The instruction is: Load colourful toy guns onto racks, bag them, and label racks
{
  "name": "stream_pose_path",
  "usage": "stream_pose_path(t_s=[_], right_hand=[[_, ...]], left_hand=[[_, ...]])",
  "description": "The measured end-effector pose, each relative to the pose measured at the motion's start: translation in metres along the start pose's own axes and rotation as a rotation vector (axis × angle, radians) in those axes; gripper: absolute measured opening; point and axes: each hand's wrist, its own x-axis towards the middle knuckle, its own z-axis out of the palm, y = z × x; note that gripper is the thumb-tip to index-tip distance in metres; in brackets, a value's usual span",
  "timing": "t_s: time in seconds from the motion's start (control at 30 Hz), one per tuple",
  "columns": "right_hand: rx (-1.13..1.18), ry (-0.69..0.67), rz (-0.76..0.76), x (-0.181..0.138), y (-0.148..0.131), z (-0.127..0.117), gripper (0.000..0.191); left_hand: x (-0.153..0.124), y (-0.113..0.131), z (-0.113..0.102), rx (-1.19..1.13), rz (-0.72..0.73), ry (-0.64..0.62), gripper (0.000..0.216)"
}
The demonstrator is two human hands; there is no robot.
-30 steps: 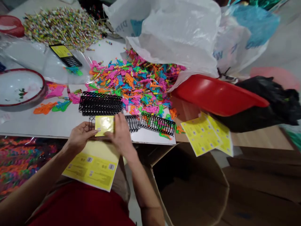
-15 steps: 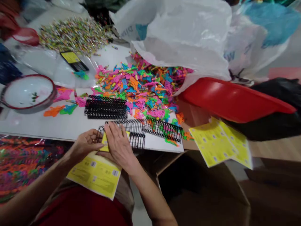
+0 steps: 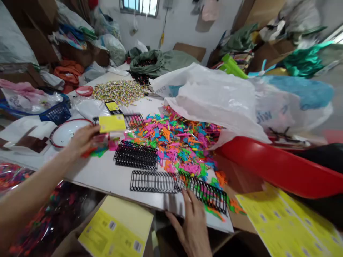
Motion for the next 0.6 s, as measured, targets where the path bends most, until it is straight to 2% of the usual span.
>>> stream_pose_path(t_s=[0.07, 0.13, 0.17, 0.2, 0.3, 0.33, 0.37, 0.43, 0.5, 0.6], right_hand=[[0.053, -0.083, -0.020, 0.000, -0.020, 0.003, 0.060], [0.117, -0.182, 0.000, -0.003, -0.040, 0.005, 0.048], [0.160, -0.225, 0.040, -0.006, -0.047, 0.005, 0.044], [0.207, -0.260, 0.096, -0.011, -0.051, 0.005, 0.041], [0.363, -0.342, 0.288, -0.029, -0.057, 0.007, 0.036], [0.418, -0.361, 0.341, -0.035, -0.058, 0.008, 0.036], [0.473, -0.372, 0.388, -0.041, -0.062, 0.011, 0.035], [0.582, -0.371, 0.483, -0.051, -0.072, 0.021, 0.037], [0.689, -0.359, 0.608, -0.058, -0.085, 0.035, 0.043], [0.849, -0.340, 0.792, -0.062, -0.101, 0.056, 0.052]], left_hand=[[0.018, 0.012, 0.003, 0.079, -0.015, 0.124, 0.027], [0.011, -0.004, 0.009, 0.299, 0.052, 0.088, 0.034], [-0.001, -0.021, 0.011, 0.446, 0.116, -0.017, 0.038], [-0.018, -0.041, 0.013, 0.601, 0.185, -0.181, 0.039], [-0.076, -0.101, 0.011, 1.012, 0.281, -0.807, 0.033], [-0.093, -0.118, 0.009, 1.125, 0.290, -0.971, 0.032], [-0.108, -0.134, 0.008, 1.227, 0.317, -1.077, 0.032], [-0.127, -0.158, 0.006, 1.381, 0.432, -1.131, 0.033], [-0.136, -0.173, 0.003, 1.448, 0.564, -1.080, 0.034], [-0.140, -0.176, -0.008, 1.455, 0.689, -0.969, 0.033]])
